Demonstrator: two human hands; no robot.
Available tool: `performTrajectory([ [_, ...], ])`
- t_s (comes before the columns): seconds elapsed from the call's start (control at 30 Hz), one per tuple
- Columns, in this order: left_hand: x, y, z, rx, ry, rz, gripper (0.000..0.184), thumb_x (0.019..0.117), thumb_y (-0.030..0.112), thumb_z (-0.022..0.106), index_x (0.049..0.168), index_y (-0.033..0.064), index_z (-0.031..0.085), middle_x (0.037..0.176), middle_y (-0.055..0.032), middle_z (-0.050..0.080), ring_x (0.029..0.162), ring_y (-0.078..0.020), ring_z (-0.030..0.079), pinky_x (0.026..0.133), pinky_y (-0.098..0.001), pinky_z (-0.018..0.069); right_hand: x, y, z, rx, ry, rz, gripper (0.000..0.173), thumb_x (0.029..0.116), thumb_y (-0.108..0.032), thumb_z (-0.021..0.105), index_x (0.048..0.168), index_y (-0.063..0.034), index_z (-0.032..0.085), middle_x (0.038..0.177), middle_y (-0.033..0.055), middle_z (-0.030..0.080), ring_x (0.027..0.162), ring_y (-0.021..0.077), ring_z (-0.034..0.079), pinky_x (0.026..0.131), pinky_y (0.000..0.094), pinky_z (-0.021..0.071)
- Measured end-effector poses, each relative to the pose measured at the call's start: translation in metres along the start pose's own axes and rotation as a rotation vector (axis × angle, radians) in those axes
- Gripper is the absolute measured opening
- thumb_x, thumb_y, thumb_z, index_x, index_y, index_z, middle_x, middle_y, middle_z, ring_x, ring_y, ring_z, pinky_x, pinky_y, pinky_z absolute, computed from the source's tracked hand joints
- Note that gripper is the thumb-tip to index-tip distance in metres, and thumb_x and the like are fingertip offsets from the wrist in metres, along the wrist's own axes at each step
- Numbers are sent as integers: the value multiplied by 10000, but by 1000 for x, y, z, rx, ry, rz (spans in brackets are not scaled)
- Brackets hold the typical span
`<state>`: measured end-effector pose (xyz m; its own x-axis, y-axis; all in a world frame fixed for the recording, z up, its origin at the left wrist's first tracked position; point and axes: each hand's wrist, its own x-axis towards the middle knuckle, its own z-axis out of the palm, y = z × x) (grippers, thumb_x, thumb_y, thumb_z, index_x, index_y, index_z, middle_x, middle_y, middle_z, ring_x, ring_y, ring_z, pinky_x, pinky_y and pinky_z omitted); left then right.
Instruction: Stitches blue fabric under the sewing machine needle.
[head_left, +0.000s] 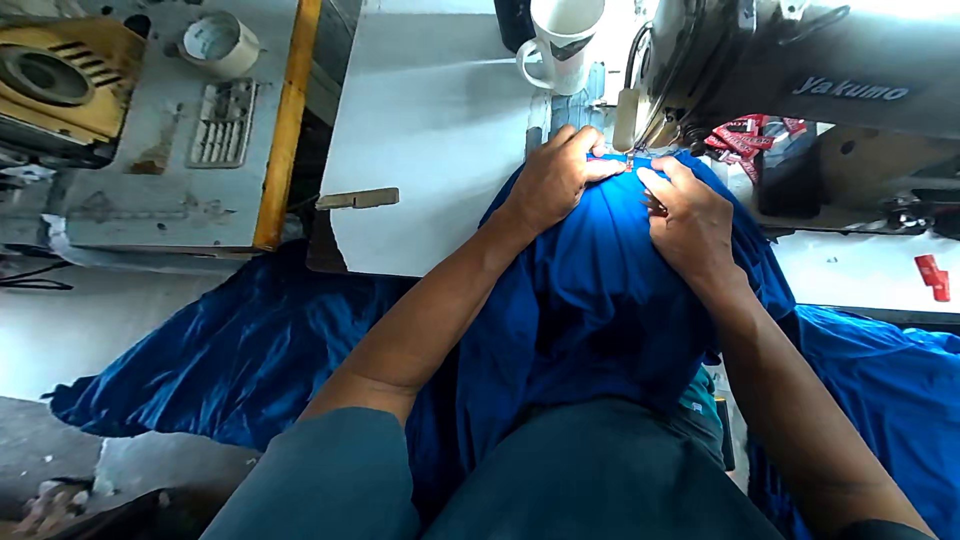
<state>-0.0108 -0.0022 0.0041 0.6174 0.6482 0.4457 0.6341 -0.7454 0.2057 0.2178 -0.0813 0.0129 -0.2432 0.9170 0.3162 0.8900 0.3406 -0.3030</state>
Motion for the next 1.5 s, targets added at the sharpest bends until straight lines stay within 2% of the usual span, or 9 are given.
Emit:
performTrajectory([
  [0.23,0,0,1,17,-7,-6,407,1025,84,524,1251,341,745,1171,-89,653,1045,-285,611,816,-396,530,0,2,-1,11,0,0,369,997,-117,601,1354,-156,684,1424,97,612,1083,292,691,813,496,580],
  [0.33,2,-1,0,18,6,-11,407,1027,86,523,1247,344,748,1160,-84,658,1040,-282,613,819,-393,529,7,6,4,-18,25,1,359,990,-143,580,1322,-186,707,1393,74,639,1070,275,698,792,479,583],
  [0.67,1,-1,1,16,3,-10,413,1032,86,517,1256,349,743,1174,-75,650,1018,-272,603,787,-388,518,10,9,6,-18,20,15,366,995,-145,566,1328,-202,706,1398,52,641,1065,273,701,793,484,582],
  [1.33,4,-5,2,11,-13,-19,454,1025,72,497,1268,372,736,1197,-68,649,1070,-271,601,825,-389,522,15,14,7,-25,15,23,374,993,-146,548,1321,-220,712,1403,25,646,1059,258,706,797,484,579],
  [1.5,4,-5,3,11,11,-20,421,1032,84,504,1250,348,750,1189,-62,655,1049,-265,603,817,-387,522,16,15,7,-26,12,15,377,995,-151,545,1326,-224,709,1403,19,645,1056,263,706,791,490,580],
])
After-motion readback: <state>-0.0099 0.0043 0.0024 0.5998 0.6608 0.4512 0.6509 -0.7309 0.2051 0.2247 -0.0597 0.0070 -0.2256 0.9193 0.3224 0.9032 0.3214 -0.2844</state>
